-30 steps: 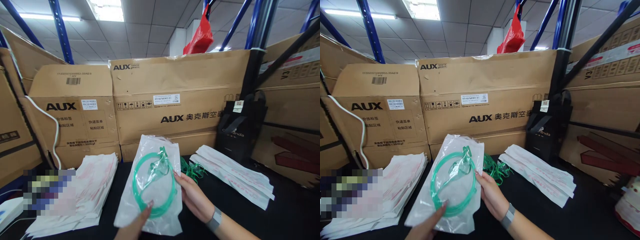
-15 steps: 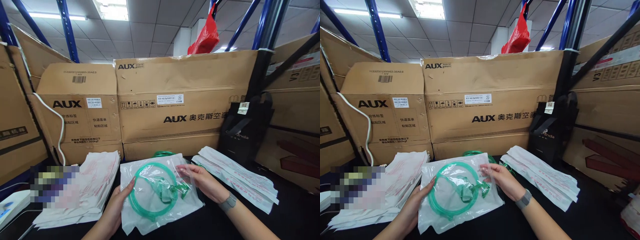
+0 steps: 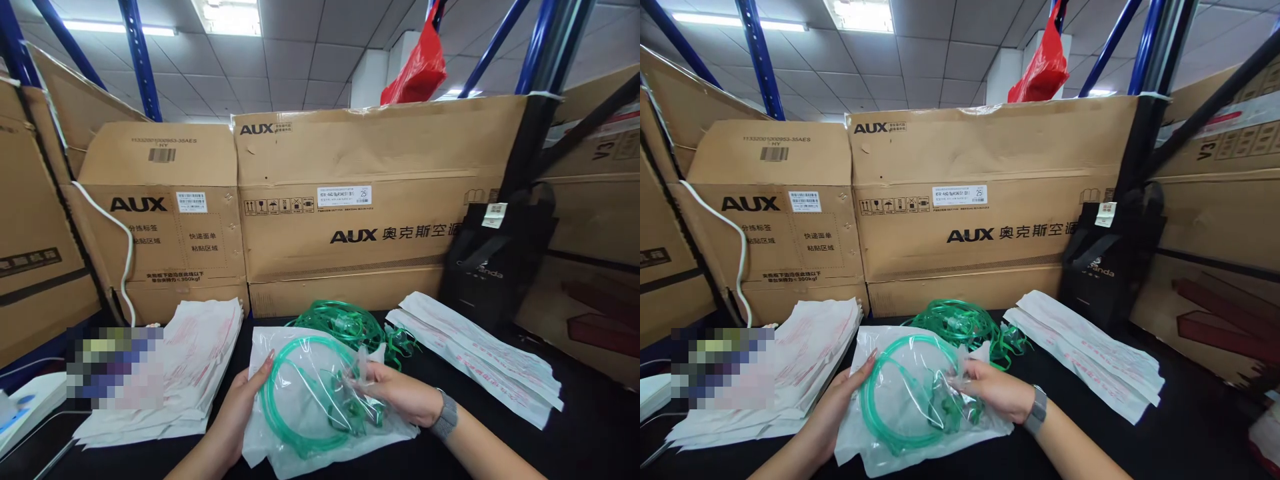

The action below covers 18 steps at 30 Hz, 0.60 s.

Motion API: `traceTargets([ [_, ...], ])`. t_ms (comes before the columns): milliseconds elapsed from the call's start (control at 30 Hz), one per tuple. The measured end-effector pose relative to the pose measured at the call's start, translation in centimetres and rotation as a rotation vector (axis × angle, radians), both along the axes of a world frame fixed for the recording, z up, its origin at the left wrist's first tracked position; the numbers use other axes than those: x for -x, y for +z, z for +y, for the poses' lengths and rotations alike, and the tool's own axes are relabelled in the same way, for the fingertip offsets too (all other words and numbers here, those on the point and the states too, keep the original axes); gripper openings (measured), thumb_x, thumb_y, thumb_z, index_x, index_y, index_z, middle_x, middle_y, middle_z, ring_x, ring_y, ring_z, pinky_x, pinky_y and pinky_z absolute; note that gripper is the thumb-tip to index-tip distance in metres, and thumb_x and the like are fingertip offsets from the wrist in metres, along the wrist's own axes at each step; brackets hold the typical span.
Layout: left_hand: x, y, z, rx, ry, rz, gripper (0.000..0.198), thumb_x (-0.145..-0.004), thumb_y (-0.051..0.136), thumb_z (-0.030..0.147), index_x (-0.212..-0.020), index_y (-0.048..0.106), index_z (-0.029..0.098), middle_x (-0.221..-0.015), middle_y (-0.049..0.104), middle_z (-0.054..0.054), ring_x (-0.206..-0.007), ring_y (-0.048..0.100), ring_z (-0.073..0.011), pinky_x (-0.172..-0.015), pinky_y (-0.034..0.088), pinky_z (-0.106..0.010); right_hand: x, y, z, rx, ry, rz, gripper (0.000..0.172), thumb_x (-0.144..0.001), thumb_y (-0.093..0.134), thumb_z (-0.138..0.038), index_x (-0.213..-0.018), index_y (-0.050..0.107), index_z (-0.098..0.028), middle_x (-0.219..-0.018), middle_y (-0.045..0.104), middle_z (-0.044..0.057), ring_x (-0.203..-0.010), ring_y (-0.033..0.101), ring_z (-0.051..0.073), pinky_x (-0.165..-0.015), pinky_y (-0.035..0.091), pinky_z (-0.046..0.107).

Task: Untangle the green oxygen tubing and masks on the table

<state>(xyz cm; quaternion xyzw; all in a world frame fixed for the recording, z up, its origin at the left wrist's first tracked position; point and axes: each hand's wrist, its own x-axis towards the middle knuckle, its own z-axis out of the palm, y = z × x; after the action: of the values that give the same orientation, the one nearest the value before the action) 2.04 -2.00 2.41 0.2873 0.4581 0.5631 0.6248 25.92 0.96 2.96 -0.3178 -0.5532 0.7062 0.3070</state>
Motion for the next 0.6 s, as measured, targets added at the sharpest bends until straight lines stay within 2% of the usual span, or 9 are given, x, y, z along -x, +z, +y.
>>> traceTargets([
  [133,0.3,0.0,0.1,0.002,0.039,0.013,0.032,-0.070,0.067,0.033,-0.096,0.063,0.013,-0.078,0.074,-0.010,-0.077,0.069,-0.0259,-0.064,0.056,-0.032,-0.4,0.3,0.4,0.024,-0.104,-0.017,0.026,-0.072,0.064,-0.039,-0.072,0.061,-0.014,-0.069,0.057,-0.001,-0.055,0.055,0.007,-0.046,0.044,0.016],
  [233,0.7,0.2,0.3,-0.032,0.054,-0.003,0.033,-0.073,0.065,0.029,-0.101,0.062,0.012,-0.081,0.074,-0.010,-0.080,0.068,-0.0257,-0.069,0.055,-0.033,-0.9,0.6,1.0,0.021,-0.184,-0.038,0.028,-0.073,0.061,-0.043,-0.073,0.057,-0.015,-0.069,0.058,0.000,-0.045,0.054,0.009,-0.035,0.044,0.019],
  [367,1.2,0.5,0.4,-0.072,0.075,-0.049,0.033,-0.076,0.062,0.028,-0.106,0.061,0.014,-0.088,0.073,-0.010,-0.085,0.067,-0.0248,-0.075,0.053,-0.033,-1.5,0.6,2.1,0.095,-0.380,0.093,0.018,-0.072,0.064,-0.030,-0.070,0.054,-0.015,-0.062,0.061,0.001,-0.041,0.055,0.010,-0.034,0.049,0.022],
  [467,1.7,1.4,0.5,-0.089,0.146,-0.028,0.033,-0.077,0.061,0.027,-0.108,0.059,0.014,-0.088,0.073,-0.010,-0.084,0.068,-0.0234,-0.075,0.053,-0.032,-2.3,0.6,3.0,0.131,-0.545,0.237,0.007,-0.074,0.061,-0.016,-0.071,0.054,-0.016,-0.055,0.059,-0.002,-0.035,0.052,0.008,-0.034,0.050,0.020],
  [600,3.3,3.8,0.6,-0.150,0.271,0.016,0.026,-0.081,0.056,0.024,-0.103,0.060,0.013,-0.078,0.073,-0.008,-0.073,0.069,-0.0202,-0.071,0.054,-0.030,-3.5,0.8,4.1,0.116,-0.674,0.352,0.016,-0.082,0.047,-0.007,-0.071,0.052,-0.018,-0.057,0.061,-0.002,-0.043,0.059,0.008,-0.039,0.050,0.013],
])
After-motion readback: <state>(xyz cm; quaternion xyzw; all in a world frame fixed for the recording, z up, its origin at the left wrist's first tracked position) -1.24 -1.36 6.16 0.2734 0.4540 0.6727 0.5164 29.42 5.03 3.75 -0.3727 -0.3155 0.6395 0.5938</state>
